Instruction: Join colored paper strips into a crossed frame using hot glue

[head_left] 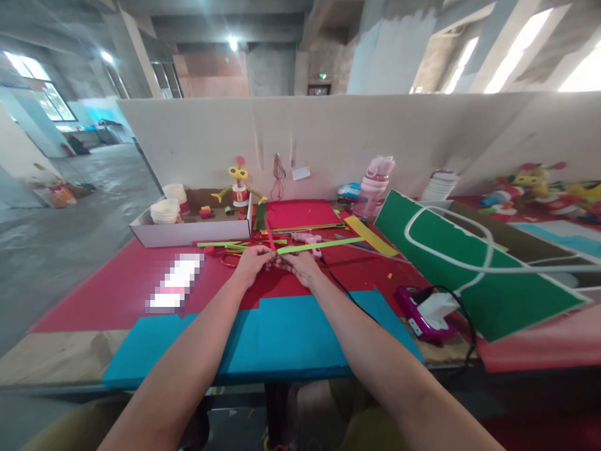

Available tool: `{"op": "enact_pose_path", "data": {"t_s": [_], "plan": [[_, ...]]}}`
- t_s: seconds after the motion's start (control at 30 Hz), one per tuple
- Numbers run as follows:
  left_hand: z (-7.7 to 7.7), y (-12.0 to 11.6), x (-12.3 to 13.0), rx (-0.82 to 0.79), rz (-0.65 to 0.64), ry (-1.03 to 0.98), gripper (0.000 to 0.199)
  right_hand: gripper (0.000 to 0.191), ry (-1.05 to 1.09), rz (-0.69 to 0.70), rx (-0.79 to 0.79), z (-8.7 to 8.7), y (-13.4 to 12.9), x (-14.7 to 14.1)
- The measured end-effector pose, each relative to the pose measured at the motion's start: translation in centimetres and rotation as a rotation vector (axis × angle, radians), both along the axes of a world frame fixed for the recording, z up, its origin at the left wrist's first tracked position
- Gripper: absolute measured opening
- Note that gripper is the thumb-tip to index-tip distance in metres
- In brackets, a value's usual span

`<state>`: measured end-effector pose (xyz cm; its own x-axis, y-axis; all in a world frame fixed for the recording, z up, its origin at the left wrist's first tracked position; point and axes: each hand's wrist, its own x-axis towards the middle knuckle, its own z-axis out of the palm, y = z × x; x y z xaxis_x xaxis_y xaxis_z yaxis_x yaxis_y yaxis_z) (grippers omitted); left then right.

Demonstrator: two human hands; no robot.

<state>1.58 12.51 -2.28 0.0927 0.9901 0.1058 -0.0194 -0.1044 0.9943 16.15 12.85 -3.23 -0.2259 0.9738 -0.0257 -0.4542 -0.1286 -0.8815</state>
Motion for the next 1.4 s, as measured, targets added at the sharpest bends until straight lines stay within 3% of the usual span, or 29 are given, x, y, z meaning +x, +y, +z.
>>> {"op": "enact_pose_path", "data": {"t_s": [0.43, 0.7, 1.07, 1.4], "plan": [[-0.6, 0.3, -0.1, -0.014, -0.014, -0.022, 0.025, 0.03, -0.145, -0.022, 0.055, -0.2, 0.2, 0.1], [0.0, -0.4, 0.3, 0.015, -0.125, -0.015, 0.035, 0.027, -0.033, -0.121, 0.006, 0.1, 0.4, 0.0], [0.0, -0.4, 0.3, 0.006, 0.047, -0.03, 0.024, 0.029, -0.113, -0.07, 0.002, 0.3, 0.1, 0.1], [-0.7, 0.2, 0.0, -0.027, 0.067, -0.026, 0.018, 0.028, -0.138, -0.051, 0.005, 0.0, 0.4, 0.2]]}}
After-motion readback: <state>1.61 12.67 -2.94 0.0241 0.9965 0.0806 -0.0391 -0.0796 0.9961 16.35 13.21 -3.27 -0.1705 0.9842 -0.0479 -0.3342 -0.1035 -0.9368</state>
